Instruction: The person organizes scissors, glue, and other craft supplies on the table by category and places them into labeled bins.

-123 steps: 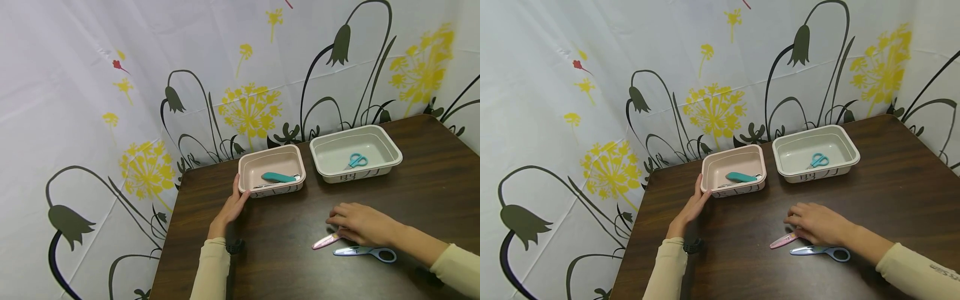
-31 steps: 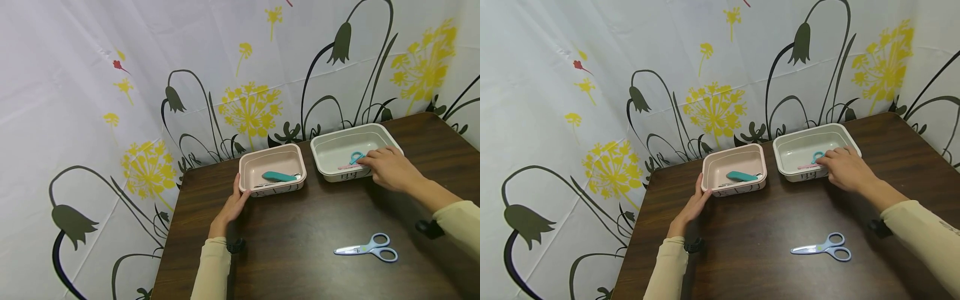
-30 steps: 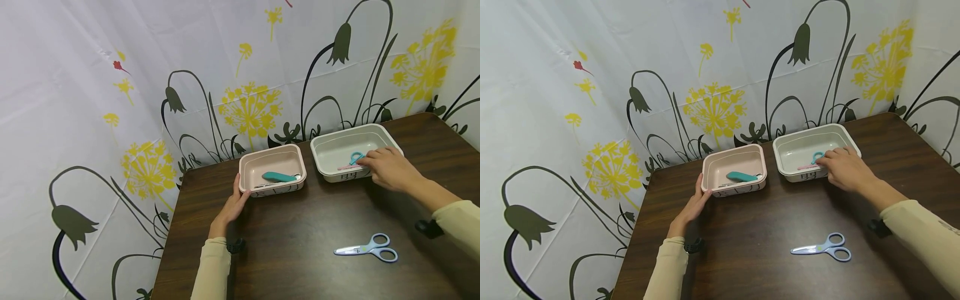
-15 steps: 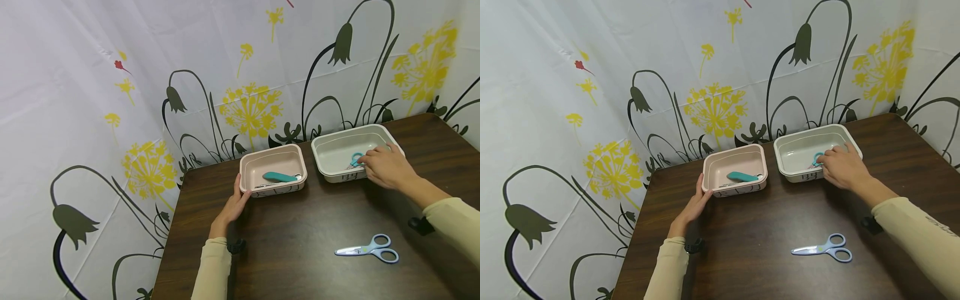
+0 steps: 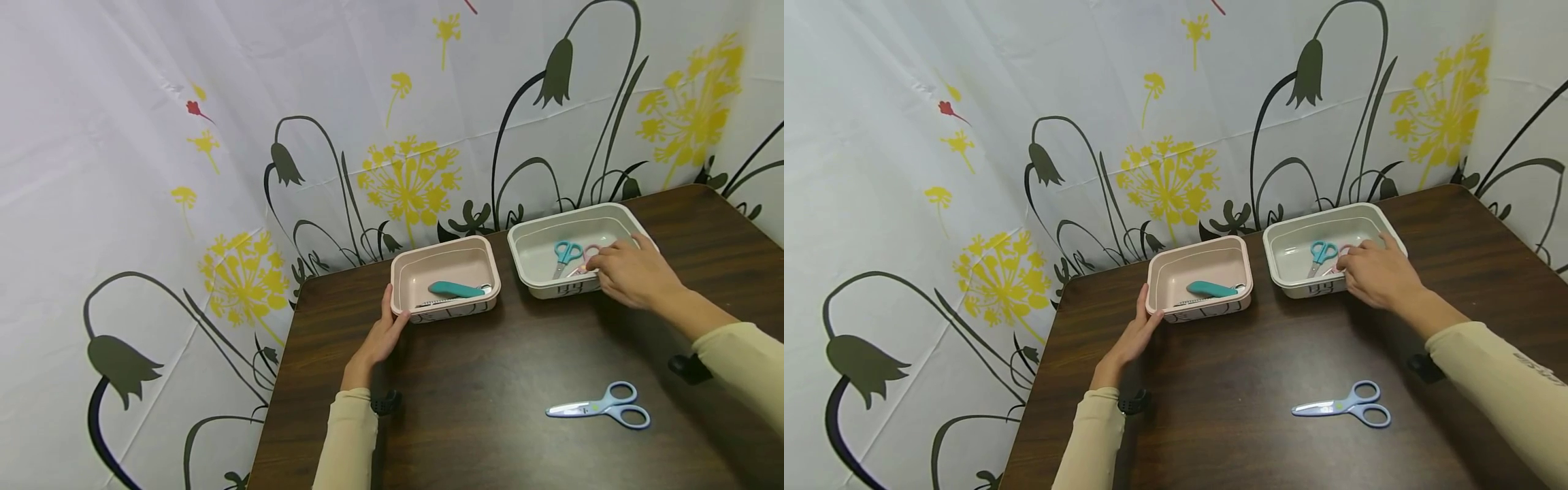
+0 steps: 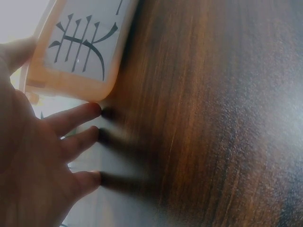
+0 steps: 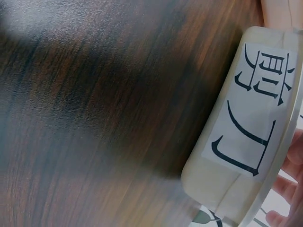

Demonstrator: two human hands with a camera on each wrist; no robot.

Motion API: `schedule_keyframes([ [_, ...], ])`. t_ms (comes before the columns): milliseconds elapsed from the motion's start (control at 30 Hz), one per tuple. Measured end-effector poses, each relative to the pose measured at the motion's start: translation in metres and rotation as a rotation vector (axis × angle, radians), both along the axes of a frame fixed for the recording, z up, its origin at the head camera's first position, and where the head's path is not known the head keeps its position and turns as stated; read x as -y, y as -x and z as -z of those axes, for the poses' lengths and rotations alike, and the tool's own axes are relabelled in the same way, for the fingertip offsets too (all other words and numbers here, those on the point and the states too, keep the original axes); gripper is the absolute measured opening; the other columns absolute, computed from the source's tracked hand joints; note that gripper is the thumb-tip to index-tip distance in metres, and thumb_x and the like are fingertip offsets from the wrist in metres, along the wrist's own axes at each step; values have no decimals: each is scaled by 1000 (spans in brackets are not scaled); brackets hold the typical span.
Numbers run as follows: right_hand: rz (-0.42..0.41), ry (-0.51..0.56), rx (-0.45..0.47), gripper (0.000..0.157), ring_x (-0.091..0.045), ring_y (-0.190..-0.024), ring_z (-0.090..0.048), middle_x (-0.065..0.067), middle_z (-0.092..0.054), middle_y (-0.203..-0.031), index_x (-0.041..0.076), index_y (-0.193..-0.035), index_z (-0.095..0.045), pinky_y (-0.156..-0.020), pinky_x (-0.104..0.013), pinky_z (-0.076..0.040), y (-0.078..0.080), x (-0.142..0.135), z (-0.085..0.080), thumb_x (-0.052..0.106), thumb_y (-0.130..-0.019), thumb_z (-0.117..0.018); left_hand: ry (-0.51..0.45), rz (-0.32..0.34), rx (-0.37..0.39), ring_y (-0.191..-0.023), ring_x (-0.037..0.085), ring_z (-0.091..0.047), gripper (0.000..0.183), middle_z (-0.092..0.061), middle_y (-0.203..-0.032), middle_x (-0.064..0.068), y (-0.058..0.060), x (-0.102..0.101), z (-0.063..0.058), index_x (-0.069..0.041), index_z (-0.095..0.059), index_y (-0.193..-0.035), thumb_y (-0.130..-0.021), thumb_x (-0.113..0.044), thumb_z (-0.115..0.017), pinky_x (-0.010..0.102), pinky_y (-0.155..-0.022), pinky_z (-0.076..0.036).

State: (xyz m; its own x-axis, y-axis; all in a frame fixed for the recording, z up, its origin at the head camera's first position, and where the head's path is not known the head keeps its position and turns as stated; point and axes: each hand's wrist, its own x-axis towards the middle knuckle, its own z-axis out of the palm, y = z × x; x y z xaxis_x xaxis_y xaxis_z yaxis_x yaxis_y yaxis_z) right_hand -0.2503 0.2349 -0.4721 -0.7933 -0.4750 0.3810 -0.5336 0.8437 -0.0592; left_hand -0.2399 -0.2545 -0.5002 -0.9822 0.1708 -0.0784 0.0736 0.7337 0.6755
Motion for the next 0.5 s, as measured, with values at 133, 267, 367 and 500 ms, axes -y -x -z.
schedule_keyframes([
  [133, -16, -4, -40, 25, -40, -103, -56, -14, -69, -104, 8, -97, -74, -97, -68, -28, -1, -2, 1, 11, -81, -55, 2, 0, -4, -127, 45, -47, 76, -32, -153, 23, 0, 0, 1, -31, 6, -157, -101, -54, -41, 60, -103, -34],
  [267, -20, -7, -64, 26, -41, -109, -53, -16, -67, -109, 7, -102, -73, -99, -68, -26, -4, -2, 2, 12, -81, -58, -2, 0, -7, -127, 45, -47, 77, -32, -154, 22, 0, 0, 1, -31, 6, -157, -101, -53, -41, 59, -104, -33],
  [367, -18, 23, -56, 27, -41, -114, -51, -18, -65, -114, 6, -107, -72, -101, -68, -25, -10, 1, 2, 13, -84, -60, -7, 4, -3, -127, 45, -46, 77, -31, -154, 22, 0, 0, 0, -32, 6, -157, -101, -53, -41, 59, -104, -33],
  [500, -56, 99, -87, 25, -39, -112, -52, -14, -65, -112, 7, -107, -72, -99, -63, -28, -17, 11, 0, 17, -84, -68, -13, 7, -4, -128, 45, -45, 76, -30, -155, 22, 0, -1, -1, -31, 6, -157, -102, -52, -41, 60, -104, -33],
])
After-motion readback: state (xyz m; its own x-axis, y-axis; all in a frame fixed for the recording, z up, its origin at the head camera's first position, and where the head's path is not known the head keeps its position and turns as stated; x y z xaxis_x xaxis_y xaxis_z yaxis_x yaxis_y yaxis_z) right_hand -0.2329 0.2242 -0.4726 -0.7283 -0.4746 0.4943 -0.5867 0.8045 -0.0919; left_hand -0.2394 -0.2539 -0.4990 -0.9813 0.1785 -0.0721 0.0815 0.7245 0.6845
